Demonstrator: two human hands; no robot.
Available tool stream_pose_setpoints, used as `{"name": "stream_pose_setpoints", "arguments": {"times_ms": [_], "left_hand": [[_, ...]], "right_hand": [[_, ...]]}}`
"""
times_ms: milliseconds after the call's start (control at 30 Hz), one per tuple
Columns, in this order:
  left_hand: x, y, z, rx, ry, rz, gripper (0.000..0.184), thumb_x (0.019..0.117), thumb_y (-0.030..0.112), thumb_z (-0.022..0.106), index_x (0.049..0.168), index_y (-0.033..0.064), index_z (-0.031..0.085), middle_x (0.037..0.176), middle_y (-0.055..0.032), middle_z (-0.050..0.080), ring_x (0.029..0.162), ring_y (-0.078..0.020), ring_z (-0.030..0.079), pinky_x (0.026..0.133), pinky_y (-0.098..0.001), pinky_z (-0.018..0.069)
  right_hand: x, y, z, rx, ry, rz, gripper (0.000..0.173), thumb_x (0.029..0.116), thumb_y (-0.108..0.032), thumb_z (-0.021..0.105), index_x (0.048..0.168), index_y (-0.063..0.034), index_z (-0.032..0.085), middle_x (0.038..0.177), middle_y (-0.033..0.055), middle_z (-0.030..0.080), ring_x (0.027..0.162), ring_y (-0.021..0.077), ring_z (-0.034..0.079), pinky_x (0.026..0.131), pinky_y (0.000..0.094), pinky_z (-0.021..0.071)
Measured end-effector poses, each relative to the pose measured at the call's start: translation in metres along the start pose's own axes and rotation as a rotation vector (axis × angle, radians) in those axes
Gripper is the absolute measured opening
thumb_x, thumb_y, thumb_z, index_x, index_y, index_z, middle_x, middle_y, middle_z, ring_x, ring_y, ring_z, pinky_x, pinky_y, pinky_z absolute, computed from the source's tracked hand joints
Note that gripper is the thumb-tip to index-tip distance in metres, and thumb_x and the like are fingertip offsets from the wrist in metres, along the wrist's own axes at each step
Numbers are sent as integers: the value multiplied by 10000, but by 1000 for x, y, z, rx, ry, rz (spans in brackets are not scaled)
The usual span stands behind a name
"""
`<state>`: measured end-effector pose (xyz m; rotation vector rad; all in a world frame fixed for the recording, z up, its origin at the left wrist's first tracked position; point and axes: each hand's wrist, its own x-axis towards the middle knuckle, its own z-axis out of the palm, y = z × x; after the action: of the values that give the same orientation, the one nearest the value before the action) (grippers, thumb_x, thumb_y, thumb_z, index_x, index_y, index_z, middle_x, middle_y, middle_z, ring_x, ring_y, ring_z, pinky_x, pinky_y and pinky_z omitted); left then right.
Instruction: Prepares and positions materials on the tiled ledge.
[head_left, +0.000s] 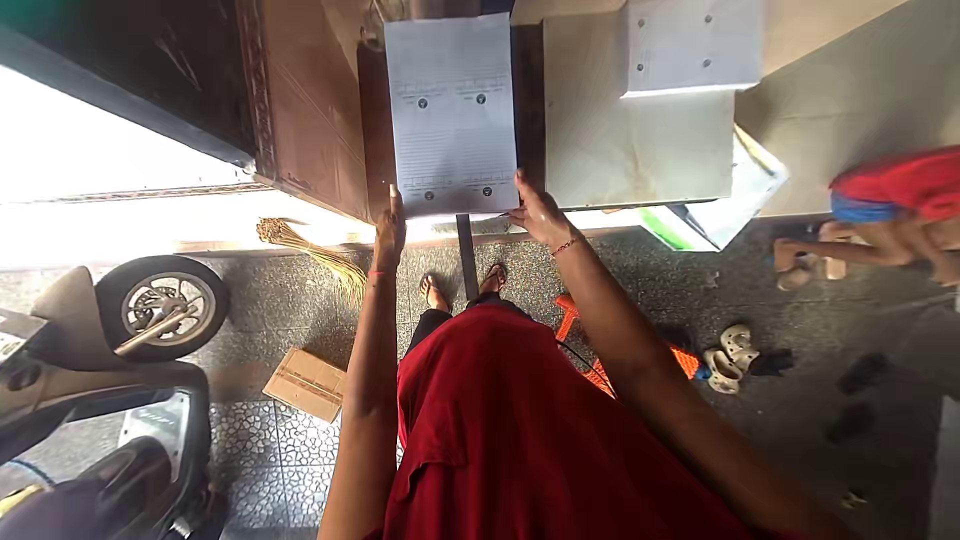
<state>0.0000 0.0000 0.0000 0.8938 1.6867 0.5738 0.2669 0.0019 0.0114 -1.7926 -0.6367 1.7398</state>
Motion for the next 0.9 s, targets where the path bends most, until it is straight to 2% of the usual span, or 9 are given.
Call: {"name": "stream_pose_setpoints", "arguments": {"times_ms": [233,333,400,433,533,567,633,800,900], "left_hand": [[2,2,-4,131,-42,25,860,1085,577,123,1189,-122,613,1167,-324,613,1116,-398,595,984,-567,449],[6,-3,-11,91,-88,47,837,1085,577,123,1272,-94,588,1235,-306,608,1153,-373,594,1010,-541,453],[11,-11,-18,-2,-130,76,821,1089,561,109,1334,-84,556,1280,-279,615,1174,-315,611,1026,-470,473],[12,-16,-22,-62,-148,80,810,1092,547,102,1365,-79,536,1310,-266,614,1187,-286,617,1036,-433,476],[12,-29,-29,-184,-149,72,765,1103,509,104,1461,-74,446,1418,-257,554,1274,-268,583,1089,-386,448],[11,-35,-31,-199,-141,76,756,1105,501,109,1478,-77,422,1443,-256,538,1303,-267,568,1108,-383,435],[8,-44,-33,-209,-113,67,746,1109,494,123,1488,-81,410,1463,-246,528,1325,-259,561,1126,-372,425],[-7,-66,-39,-179,-75,45,744,1114,468,111,1458,-102,442,1420,-260,562,1289,-261,585,1110,-372,426],[-12,-80,-41,-175,-73,31,757,1112,467,93,1439,-104,467,1392,-263,580,1259,-261,598,1090,-376,437]], "right_hand": [[3,3,-1,11,-22,-24,710,1081,-583,311,1573,-73,355,1544,171,468,1378,275,507,1116,423,442],[4,9,-9,20,-48,-51,670,1102,-522,306,1556,-34,367,1513,189,496,1342,263,542,1102,394,459],[8,20,-24,20,-90,-102,557,1123,-378,311,1512,9,404,1458,195,541,1288,244,586,1077,374,482],[10,27,-31,-14,-108,-153,462,1101,-252,334,1426,50,464,1386,193,582,1222,220,621,1041,356,507],[7,34,-42,-353,-147,-353,406,896,-11,563,1279,125,561,1294,242,650,1175,229,663,1015,368,530],[5,32,-39,-484,-127,-382,402,907,-13,662,1268,141,572,1293,269,647,1202,279,657,1049,404,517],[7,35,-30,-746,-1,-439,424,925,-160,765,1195,137,628,1205,285,686,1157,366,681,1053,498,512],[9,34,-15,-1074,181,-540,497,1012,-331,647,1072,162,660,1018,331,693,1016,495,681,941,616,504],[10,35,-18,-1172,174,-564,523,1039,-353,594,1083,164,660,1019,344,689,1020,514,677,935,617,506]]}}
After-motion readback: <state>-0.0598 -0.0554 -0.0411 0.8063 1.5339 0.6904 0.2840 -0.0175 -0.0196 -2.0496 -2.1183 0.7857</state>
